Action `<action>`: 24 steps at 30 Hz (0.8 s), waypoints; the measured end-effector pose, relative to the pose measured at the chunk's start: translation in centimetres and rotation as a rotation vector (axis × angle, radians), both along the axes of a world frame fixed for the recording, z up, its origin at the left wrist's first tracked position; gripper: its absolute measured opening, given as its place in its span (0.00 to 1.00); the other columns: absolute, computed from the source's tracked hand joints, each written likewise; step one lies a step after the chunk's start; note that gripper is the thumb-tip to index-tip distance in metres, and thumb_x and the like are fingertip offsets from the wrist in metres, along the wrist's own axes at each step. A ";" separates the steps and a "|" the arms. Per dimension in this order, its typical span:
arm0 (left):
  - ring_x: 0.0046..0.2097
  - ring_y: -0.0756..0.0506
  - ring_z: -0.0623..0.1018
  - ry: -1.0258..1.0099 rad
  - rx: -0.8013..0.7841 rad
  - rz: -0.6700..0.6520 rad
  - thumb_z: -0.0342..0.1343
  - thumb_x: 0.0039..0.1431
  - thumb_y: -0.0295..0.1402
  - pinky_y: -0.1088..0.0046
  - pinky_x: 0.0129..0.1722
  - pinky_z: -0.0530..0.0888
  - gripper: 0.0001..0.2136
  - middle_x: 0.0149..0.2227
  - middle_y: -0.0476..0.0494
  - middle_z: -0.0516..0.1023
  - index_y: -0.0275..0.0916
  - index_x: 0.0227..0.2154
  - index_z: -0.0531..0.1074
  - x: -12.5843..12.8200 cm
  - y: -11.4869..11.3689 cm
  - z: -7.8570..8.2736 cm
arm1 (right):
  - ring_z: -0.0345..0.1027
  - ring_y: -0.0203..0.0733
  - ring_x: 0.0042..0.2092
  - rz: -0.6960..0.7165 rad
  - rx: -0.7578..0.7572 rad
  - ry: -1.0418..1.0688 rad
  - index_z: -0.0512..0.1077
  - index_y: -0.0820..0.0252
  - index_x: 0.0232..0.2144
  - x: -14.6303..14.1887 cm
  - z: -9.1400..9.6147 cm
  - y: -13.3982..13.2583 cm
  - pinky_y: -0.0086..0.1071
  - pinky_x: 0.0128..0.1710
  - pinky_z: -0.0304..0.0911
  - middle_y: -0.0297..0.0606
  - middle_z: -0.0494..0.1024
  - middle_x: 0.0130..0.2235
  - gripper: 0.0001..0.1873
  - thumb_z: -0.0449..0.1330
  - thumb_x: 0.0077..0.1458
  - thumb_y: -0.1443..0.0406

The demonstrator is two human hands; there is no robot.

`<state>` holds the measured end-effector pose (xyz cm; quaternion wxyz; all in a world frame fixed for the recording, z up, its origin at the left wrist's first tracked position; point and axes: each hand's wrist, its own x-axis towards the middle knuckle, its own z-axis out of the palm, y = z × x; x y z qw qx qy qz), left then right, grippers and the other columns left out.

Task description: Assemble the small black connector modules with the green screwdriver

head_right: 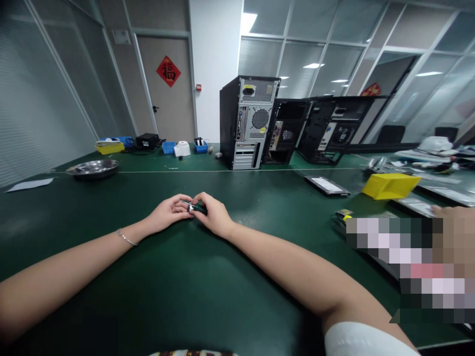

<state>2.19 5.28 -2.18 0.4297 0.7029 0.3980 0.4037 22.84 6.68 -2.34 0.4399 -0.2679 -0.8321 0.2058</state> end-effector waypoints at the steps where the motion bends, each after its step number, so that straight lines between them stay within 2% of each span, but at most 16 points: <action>1: 0.37 0.45 0.80 0.001 0.002 0.001 0.66 0.51 0.32 0.64 0.43 0.75 0.20 0.34 0.47 0.77 0.38 0.46 0.69 0.0 0.0 0.0 | 0.69 0.39 0.39 -0.002 0.003 -0.013 0.68 0.56 0.40 0.0 0.0 -0.1 0.31 0.41 0.62 0.35 0.77 0.41 0.08 0.61 0.56 0.65; 6: 0.36 0.47 0.78 0.024 0.024 -0.005 0.67 0.51 0.33 0.67 0.40 0.74 0.20 0.34 0.48 0.76 0.38 0.46 0.69 -0.1 0.1 -0.1 | 0.68 0.38 0.36 -0.051 -0.011 -0.021 0.69 0.56 0.38 -0.1 -0.1 0.1 0.31 0.38 0.61 0.35 0.77 0.39 0.08 0.62 0.56 0.64; 18: 0.35 0.47 0.77 0.045 0.014 0.022 0.66 0.50 0.33 0.66 0.40 0.73 0.19 0.31 0.51 0.74 0.37 0.43 0.68 0.2 -0.4 0.2 | 0.66 0.37 0.34 -0.004 -0.020 -0.012 0.69 0.57 0.37 -0.1 -0.1 0.1 0.29 0.36 0.60 0.33 0.75 0.35 0.08 0.62 0.54 0.65; 24: 0.36 0.47 0.78 0.068 0.032 0.011 0.66 0.51 0.33 0.66 0.41 0.74 0.19 0.33 0.49 0.74 0.37 0.44 0.69 0.1 -0.4 0.2 | 0.69 0.39 0.37 -0.018 -0.010 -0.038 0.69 0.56 0.38 -0.1 -0.1 0.1 0.31 0.39 0.62 0.35 0.77 0.39 0.08 0.62 0.55 0.66</action>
